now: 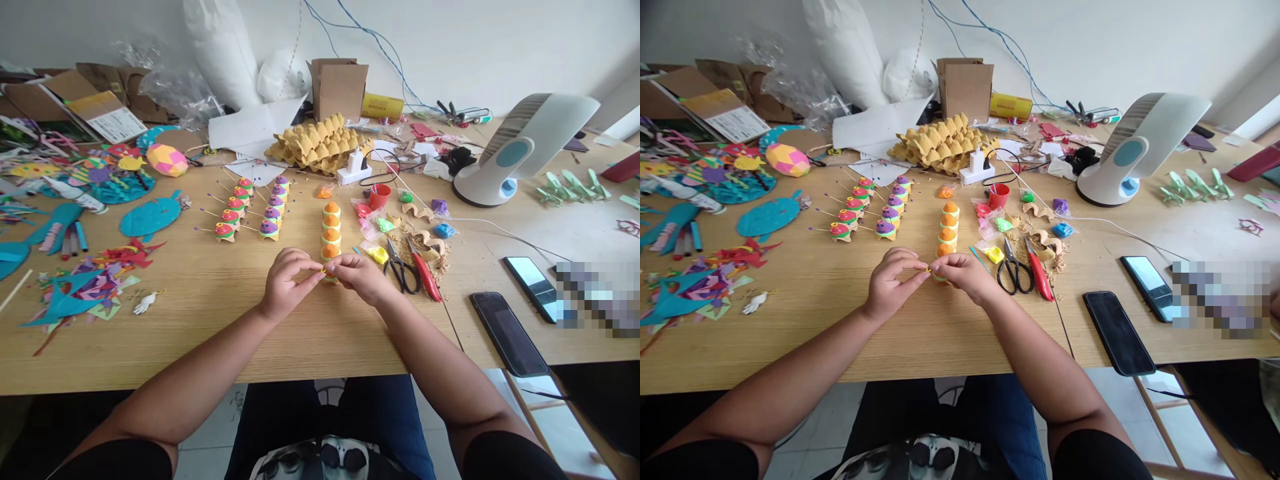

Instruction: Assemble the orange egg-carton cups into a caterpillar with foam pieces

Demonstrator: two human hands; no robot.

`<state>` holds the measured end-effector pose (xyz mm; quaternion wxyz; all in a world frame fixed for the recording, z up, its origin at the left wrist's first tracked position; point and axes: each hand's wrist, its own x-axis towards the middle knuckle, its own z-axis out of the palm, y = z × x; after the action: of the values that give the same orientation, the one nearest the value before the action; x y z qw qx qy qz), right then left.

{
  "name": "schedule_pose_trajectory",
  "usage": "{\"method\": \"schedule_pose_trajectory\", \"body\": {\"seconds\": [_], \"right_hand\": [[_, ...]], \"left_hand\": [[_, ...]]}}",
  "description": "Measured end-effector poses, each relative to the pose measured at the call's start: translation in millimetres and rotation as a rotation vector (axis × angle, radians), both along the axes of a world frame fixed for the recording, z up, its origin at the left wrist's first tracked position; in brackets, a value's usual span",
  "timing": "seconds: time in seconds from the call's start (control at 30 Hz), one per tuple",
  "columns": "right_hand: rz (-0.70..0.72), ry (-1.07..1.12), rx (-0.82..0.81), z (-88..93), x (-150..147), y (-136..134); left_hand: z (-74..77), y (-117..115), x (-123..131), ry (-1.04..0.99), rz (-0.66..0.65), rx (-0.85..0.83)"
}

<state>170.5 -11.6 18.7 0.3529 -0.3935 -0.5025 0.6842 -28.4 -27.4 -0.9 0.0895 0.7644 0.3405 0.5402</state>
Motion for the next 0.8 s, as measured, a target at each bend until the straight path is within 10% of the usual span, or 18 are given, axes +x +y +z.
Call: {"method": "schedule_pose_trajectory", "body": {"seconds": [0.8], "right_hand": [[0.019, -0.010, 0.006, 1.2, 1.2, 0.0]], "left_hand": [[-0.7, 0.5, -2.3, 0.081, 0.043, 0.023]]}}
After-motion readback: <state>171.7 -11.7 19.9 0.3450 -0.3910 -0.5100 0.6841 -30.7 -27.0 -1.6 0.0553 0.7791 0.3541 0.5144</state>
